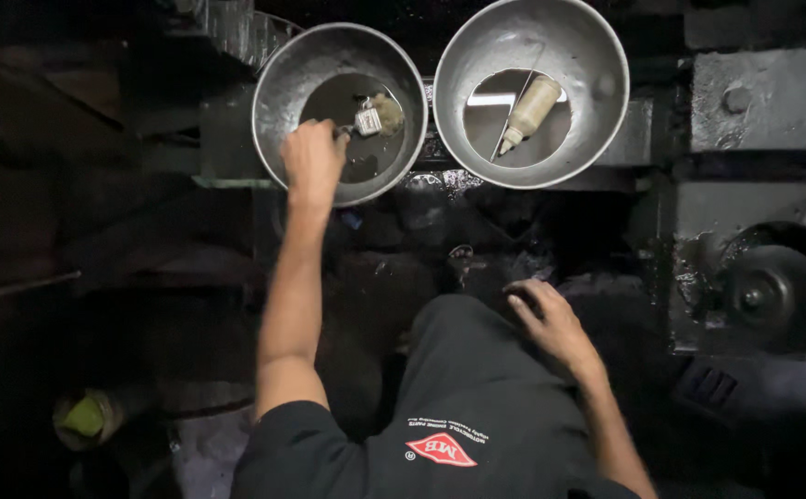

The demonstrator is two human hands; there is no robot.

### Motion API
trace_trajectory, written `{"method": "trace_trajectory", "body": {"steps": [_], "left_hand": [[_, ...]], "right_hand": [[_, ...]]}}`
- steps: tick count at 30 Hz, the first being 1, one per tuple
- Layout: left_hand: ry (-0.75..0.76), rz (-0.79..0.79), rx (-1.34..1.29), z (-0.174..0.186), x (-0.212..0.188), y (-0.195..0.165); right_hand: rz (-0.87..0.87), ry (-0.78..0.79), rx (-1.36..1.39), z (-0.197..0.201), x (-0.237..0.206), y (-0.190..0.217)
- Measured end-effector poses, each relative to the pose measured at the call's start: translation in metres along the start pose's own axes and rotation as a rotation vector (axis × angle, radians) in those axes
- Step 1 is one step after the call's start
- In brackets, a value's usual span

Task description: The person grinds a small metal part against a bench grinder wheel, then moves to a workbench to wipe and assemble a metal engine casing with a cylindrical insert. The person uses a rag to clean the casing and places the insert into the casing.

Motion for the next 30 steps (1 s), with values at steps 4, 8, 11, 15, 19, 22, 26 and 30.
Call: {"method": "trace_trajectory", "body": {"steps": [4, 8, 11, 15, 19, 22, 26, 30], "left_hand": [[0.255, -0.098, 0.27, -0.055, 0.023, -0.014], [0.453, -0.117, 0.388, -0.093, 0.026, -0.023], [0.575, -0.102, 0.422, -0.101, 0.023, -0.021], [0.578, -0.108, 0.398, -0.074, 0.022, -0.01], [0.271, -0.024, -0.328, -0.006, 0.027, -0.008], [0.24, 0.124, -0.879, 0.001, 0.023, -0.014], [0.195, 0.209, -1.401, -0.029, 0.009, -0.044], [0.415, 0.222, -1.785, -0.073, -0.046, -0.115]], "right_hand": [[-0.085, 0.069, -0.032, -0.012, -0.002, -0.003], [-0.042, 0.062, -0.081, -0.011, 0.003, 0.004], [-0.079, 0.06, -0.115, -0.011, 0.004, 0.001], [-0.075, 0.076, -0.109, -0.015, 0.001, -0.003], [-0.132, 0.112, -0.175, -0.02, -0.002, -0.016], [-0.124, 0.114, -0.23, -0.022, 0.0, -0.02], [-0.114, 0.142, -0.24, -0.026, -0.001, -0.02], [-0.162, 0.133, -0.216, -0.019, -0.011, -0.026]]}}
Point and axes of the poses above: each hand's wrist, its own x-axis towards the middle knuckle, its own z-axis out of the back of the hand, y = z × x, the point moved 8 cm from there along x, towards the middle knuckle, and after that the axes turned 9 degrees about -y, right-handed, at the moved point
